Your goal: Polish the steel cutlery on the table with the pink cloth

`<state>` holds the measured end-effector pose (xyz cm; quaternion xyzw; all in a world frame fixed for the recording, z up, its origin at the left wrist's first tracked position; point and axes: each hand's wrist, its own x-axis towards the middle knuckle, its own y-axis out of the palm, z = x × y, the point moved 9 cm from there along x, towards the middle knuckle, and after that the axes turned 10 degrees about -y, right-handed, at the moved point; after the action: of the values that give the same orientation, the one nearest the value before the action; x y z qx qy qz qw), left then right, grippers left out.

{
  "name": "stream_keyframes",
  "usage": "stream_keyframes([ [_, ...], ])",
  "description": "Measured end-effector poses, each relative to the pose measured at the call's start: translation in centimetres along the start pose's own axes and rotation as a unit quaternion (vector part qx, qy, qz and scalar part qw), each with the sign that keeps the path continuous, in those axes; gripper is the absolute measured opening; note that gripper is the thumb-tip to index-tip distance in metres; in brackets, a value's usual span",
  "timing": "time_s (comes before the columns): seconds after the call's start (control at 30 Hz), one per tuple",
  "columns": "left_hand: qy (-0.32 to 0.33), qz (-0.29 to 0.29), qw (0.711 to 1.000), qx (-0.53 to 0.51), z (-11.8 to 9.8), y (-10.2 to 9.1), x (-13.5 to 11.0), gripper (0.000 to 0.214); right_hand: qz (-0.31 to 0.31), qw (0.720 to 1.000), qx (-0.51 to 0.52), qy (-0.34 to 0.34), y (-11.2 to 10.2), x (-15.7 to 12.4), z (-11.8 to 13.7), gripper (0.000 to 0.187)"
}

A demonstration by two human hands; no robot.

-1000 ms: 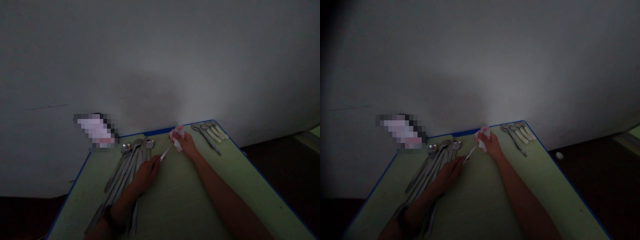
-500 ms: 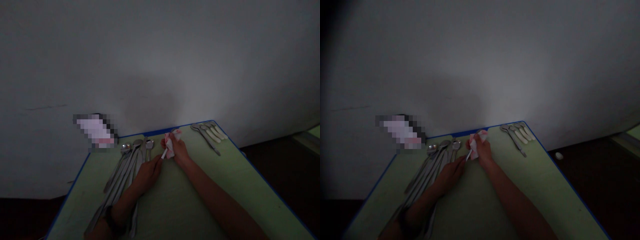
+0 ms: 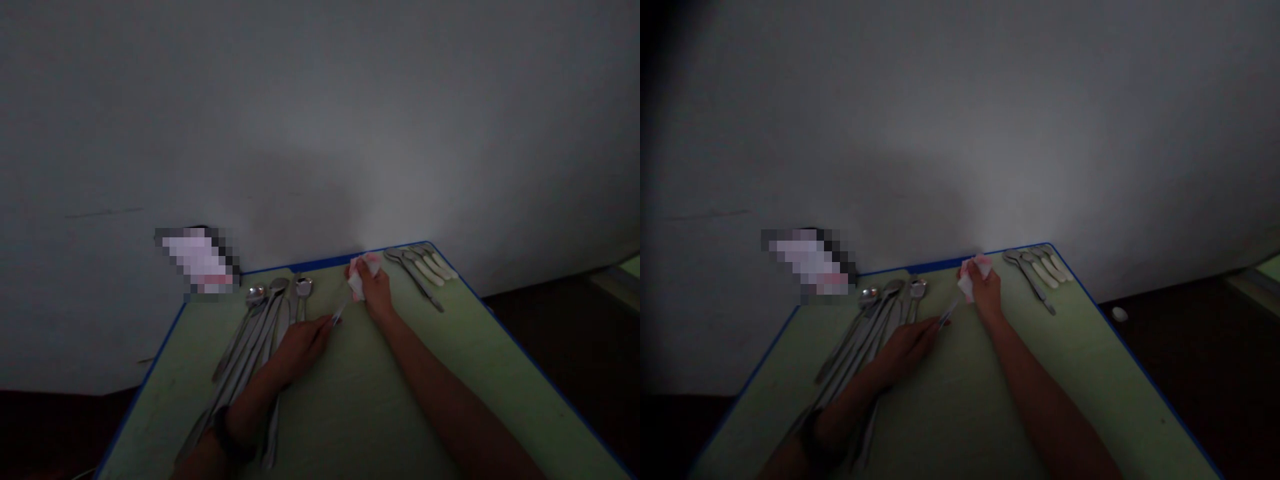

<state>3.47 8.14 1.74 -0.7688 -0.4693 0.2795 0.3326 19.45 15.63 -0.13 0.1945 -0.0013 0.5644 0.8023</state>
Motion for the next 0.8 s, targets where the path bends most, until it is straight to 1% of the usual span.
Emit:
stream_keyframes([
  [0.07,0.007,0.003,1.0,-0.003,-0.1,0.0,0.0,0.041,-0.02,1.0,-0.001,0.021,0.3,-0.4,-0.4,0.041],
  [0.2,0.005,0.009,1.0,0.0,-0.1,0.1,0.0,0.043,-0.048,0.993,0.066,0.089,1.6,-1.6,-1.8,0.04],
  [0.33,-0.019,0.0,1.0,0.012,0.1,0.0,0.3,0.042,-0.033,0.984,0.114,0.134,3.2,-2.7,-2.6,0.038],
  [0.43,-0.023,-0.005,0.999,0.029,0.1,0.1,0.4,0.04,-0.026,0.98,0.129,0.152,3.7,-3.1,-2.9,0.037],
  [0.53,-0.028,-0.013,0.999,0.03,0.3,0.1,0.4,0.038,-0.008,0.983,0.119,0.139,3.4,-2.7,-2.9,0.04],
  [0.6,-0.03,-0.013,0.999,0.021,0.4,0.0,0.3,0.039,-0.002,0.991,0.085,0.105,2.5,-1.9,-2.5,0.046],
  [0.7,-0.023,-0.007,1.0,0.009,0.2,-0.2,0.1,0.04,0.002,0.999,0.004,0.034,0.8,-0.8,-1.4,0.051],
  [0.8,-0.017,-0.005,1.0,0.004,0.0,-0.4,-0.1,0.041,-0.002,0.999,-0.029,0.016,0.1,-0.6,-0.9,0.053],
])
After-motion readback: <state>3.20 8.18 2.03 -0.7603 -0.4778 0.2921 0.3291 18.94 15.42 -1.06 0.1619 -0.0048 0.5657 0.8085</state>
